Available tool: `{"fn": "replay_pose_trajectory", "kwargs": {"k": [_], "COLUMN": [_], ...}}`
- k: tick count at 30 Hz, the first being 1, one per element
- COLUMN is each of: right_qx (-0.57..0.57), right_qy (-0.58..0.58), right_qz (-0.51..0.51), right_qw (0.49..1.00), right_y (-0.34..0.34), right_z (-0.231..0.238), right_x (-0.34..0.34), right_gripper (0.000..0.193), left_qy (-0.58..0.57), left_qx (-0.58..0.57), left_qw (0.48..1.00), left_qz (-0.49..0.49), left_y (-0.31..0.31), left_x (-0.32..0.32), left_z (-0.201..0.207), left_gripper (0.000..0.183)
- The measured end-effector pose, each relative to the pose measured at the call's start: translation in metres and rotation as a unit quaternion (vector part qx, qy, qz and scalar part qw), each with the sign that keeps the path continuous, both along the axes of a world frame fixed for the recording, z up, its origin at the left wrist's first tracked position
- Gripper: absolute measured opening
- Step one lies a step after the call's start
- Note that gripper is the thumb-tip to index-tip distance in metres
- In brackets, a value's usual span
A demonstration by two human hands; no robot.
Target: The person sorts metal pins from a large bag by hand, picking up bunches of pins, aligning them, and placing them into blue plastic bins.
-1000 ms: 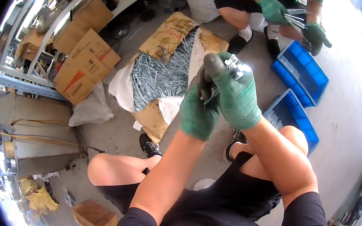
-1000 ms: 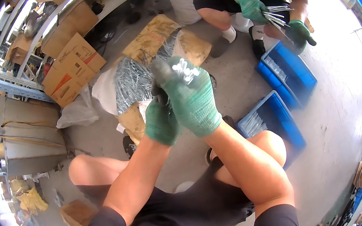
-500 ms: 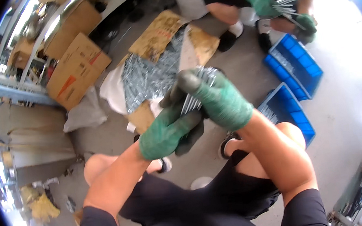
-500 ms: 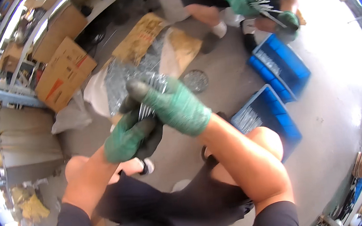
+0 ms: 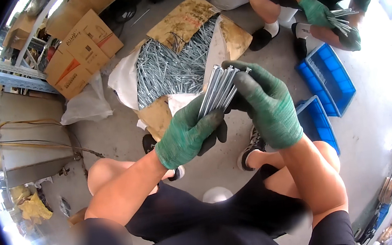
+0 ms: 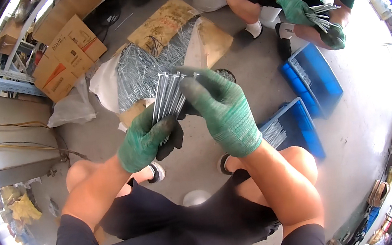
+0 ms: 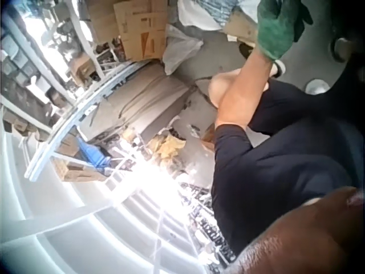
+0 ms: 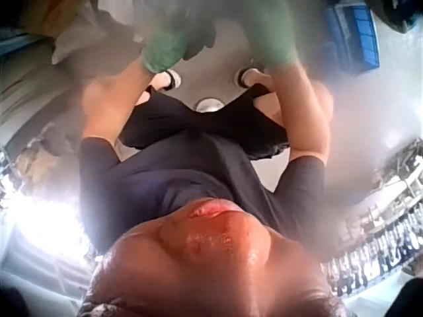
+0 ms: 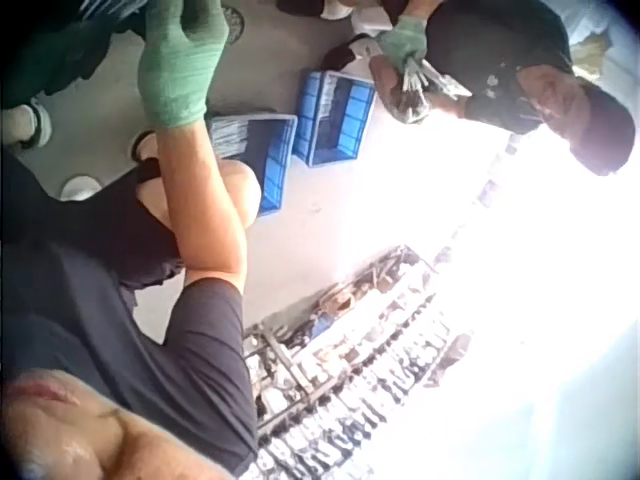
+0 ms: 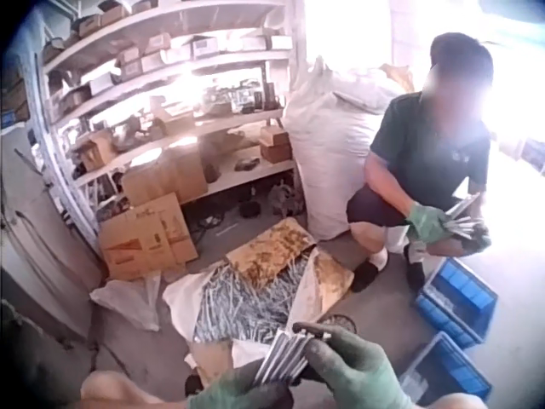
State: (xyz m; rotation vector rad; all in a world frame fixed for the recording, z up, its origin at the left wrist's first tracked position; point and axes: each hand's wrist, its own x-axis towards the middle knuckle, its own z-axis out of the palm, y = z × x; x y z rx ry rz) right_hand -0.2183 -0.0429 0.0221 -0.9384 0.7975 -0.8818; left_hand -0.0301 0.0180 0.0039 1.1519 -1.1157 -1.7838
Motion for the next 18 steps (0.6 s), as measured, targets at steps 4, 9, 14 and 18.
{"fn": "replay_pose_trajectory", "kwargs": {"k": [4, 9, 14, 18], "right_qx": [0.019, 0.039, -0.026, 0.006], "right_qy": [0.019, -0.047, 0.026, -0.063], "right_qz": [-0.01, -0.032, 0.055, -0.052], "right_qw": [1.0, 0.998, 0.998, 0.997], "right_y": [-0.002, -0.008, -0.005, -0.003], "right_z": [-0.004, -0.001, -0.009, -0.002], "right_x": [0.011, 0.021, 0.022, 0.027], "right_gripper": [0.04, 0.041, 0.04, 0.038], "left_qy": [-0.012, 0.013, 0.027, 0.002], "left_qx": [0.003, 0.021, 0.039, 0.058], "left_qw": [0.999, 0.999, 0.999, 0.998], "left_qz": [0.037, 0.039, 0.015, -0.017], "left_y": [0.003, 0.005, 0.009, 0.011], "left_x": [0.001, 0.01, 0.014, 0.011], "left_z": [-0.001, -0.003, -0.005, 0.004], "left_gripper": [0.037, 0.039, 0.042, 0.043]}}
